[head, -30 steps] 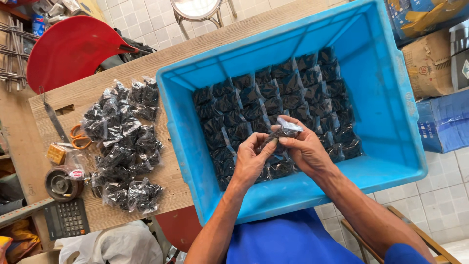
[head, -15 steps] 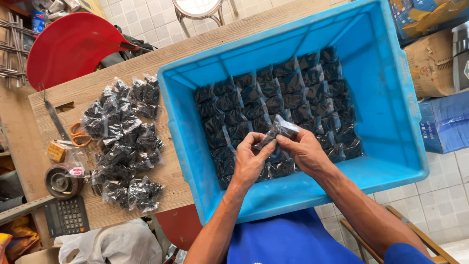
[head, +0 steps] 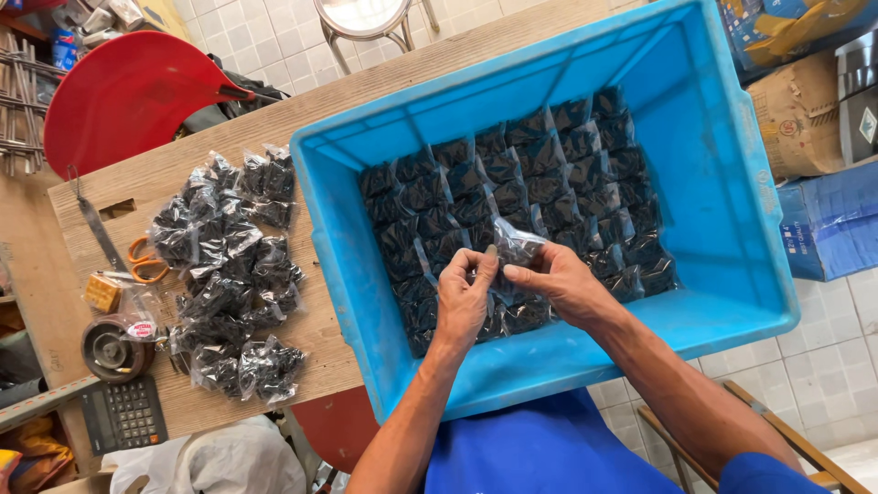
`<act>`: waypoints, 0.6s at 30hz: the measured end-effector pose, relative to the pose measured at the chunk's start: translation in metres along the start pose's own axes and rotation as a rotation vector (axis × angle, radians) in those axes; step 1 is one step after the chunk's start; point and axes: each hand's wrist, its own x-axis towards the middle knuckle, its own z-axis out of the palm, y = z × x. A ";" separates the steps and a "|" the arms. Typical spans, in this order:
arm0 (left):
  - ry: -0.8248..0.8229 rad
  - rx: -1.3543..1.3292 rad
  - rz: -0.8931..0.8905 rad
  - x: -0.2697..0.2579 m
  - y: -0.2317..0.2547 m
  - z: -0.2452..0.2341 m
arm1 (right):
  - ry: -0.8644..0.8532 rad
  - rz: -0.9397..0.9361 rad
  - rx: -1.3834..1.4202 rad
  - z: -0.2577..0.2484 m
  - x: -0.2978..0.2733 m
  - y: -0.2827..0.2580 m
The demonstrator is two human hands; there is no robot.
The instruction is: The person picks up small plastic bags containing black hardware components from a wooden table and places them into organized rows inside a blue plastic bin.
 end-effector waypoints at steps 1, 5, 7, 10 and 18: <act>-0.001 0.000 0.000 0.000 0.005 -0.002 | 0.001 0.000 0.000 0.000 0.001 0.000; -0.016 0.210 0.108 -0.003 0.031 -0.003 | 0.072 0.051 0.058 0.003 0.009 -0.003; -0.016 0.230 0.133 -0.001 0.034 0.001 | 0.102 0.052 0.092 0.000 0.015 -0.006; -0.043 0.130 0.081 0.006 0.026 0.002 | 0.138 0.039 0.170 -0.007 0.031 -0.006; 0.010 0.159 0.071 0.002 0.053 -0.002 | 0.387 -0.034 0.493 -0.044 0.096 -0.042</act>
